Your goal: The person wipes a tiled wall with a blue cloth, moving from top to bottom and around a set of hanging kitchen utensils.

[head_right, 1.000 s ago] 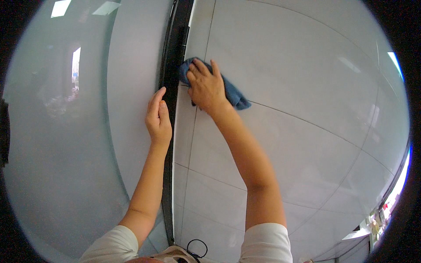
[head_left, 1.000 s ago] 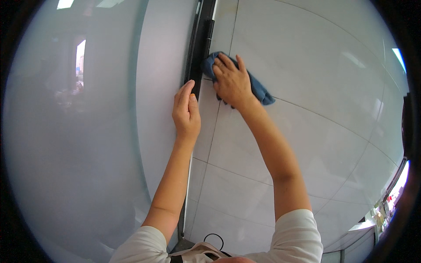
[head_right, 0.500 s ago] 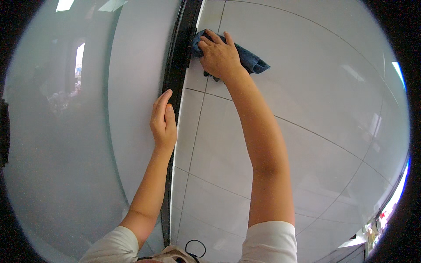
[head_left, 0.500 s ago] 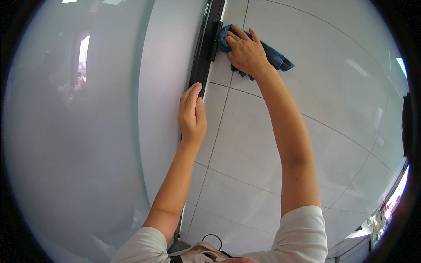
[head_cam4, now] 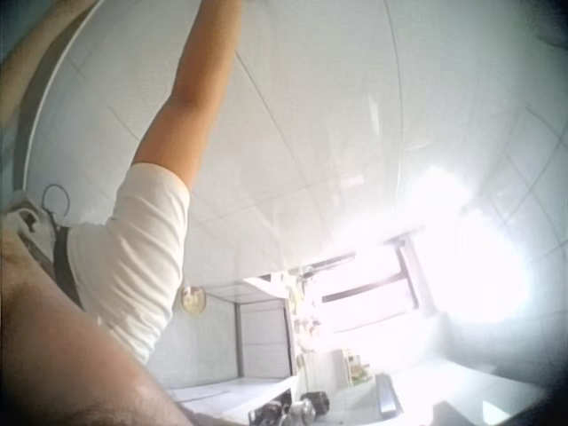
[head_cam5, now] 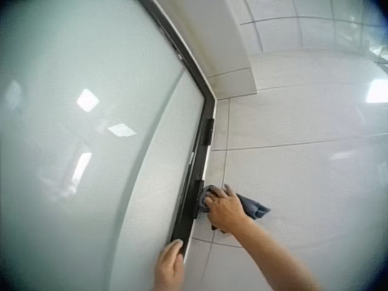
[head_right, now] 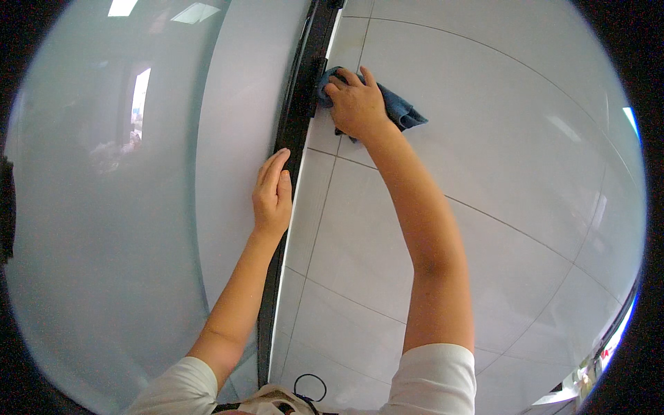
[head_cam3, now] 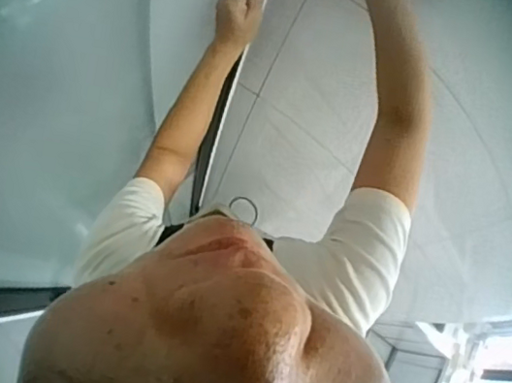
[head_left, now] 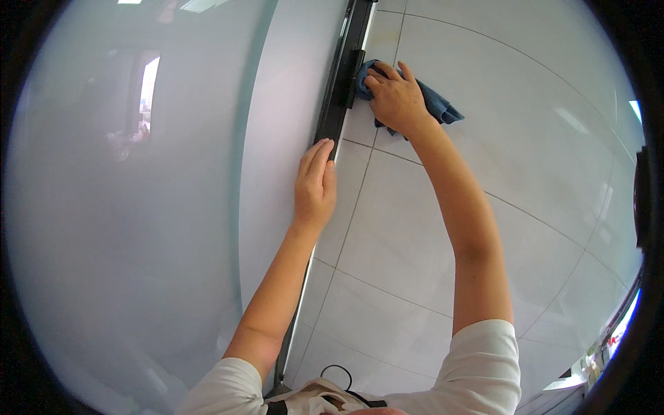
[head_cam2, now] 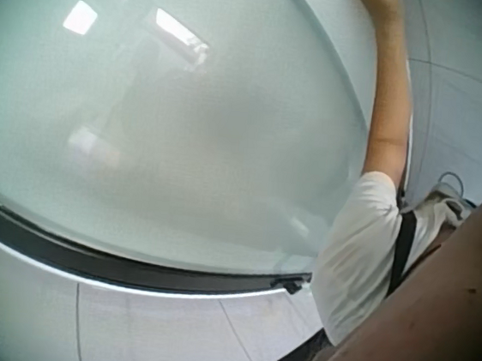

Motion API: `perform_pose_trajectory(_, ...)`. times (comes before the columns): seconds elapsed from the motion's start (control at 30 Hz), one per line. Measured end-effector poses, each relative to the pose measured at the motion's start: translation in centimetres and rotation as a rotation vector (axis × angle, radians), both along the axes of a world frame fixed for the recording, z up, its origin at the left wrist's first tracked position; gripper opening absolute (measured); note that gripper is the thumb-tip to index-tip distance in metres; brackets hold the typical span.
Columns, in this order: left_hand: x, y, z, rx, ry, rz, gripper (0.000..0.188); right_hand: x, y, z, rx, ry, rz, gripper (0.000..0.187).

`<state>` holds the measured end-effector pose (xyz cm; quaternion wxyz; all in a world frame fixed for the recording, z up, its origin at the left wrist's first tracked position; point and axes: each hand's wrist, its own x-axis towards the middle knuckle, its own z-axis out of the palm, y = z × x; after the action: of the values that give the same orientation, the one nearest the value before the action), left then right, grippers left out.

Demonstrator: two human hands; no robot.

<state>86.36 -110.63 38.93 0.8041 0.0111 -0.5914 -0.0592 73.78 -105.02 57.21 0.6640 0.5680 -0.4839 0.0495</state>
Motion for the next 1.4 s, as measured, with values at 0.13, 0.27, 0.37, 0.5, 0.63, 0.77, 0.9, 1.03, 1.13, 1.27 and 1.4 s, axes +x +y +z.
perform_pose_trajectory(0.13, 0.8, -0.6, 0.0, 0.003, -0.003, 0.025, 0.029, -0.1, -0.8, -3.0, 0.114, 0.057, 0.045, 0.033)
perform_pose_trajectory(0.27, 1.3, -0.7, 0.0, 0.016, -0.042, 0.061, 0.029, 0.8, -0.1, -3.7, 0.136, -0.021, 0.099, 0.036)
perform_pose_trajectory(0.37, 0.3, -0.2, 0.1, 0.008, -0.062, 0.065, 0.029, -0.5, -0.7, -1.3, -0.033, -0.058, 0.125, 0.036)
perform_pose_trajectory(0.5, 0.0, -0.4, 0.2, -0.023, -0.021, 0.125, 0.029, 0.5, -0.7, -2.8, 0.021, -0.094, 0.130, 0.041)
perform_pose_trajectory(0.63, -0.3, -1.2, 0.3, -0.016, 0.011, 0.158, 0.029, -0.7, 0.7, -13.8, 0.181, -0.114, 0.164, 0.046)
perform_pose_trajectory(0.77, -0.7, -1.6, 1.0, 0.000, 0.056, 0.158, 0.030, -2.5, 6.4, -23.3, 0.368, -0.153, 0.152, 0.050)
perform_pose_trajectory(0.9, -2.7, -0.6, 1.8, -0.074, -0.011, 0.162, 0.029, -6.2, 12.8, -19.9, 0.020, -0.325, 0.053, 0.042)
perform_pose_trajectory(1.03, -5.0, -1.6, 2.9, -0.055, -0.022, 0.147, 0.031, -10.8, 18.2, -12.5, -0.650, -0.357, -0.234, 0.042)
perform_pose_trajectory(1.13, -6.6, -2.0, 4.4, -0.067, -0.004, 0.110, 0.032, -12.9, 20.7, -7.1, -0.971, -0.370, -0.271, 0.045)
perform_pose_trajectory(1.27, -7.8, -2.3, 6.5, -0.020, -0.007, 0.025, 0.034, -11.7, 17.7, -0.1, -0.927, -0.332, -0.337, 0.045)
perform_pose_trajectory(1.4, -8.3, -3.4, 6.3, 0.033, 0.014, -0.076, 0.034, -7.6, 10.4, 4.2, -0.671, -0.236, -0.210, 0.043)
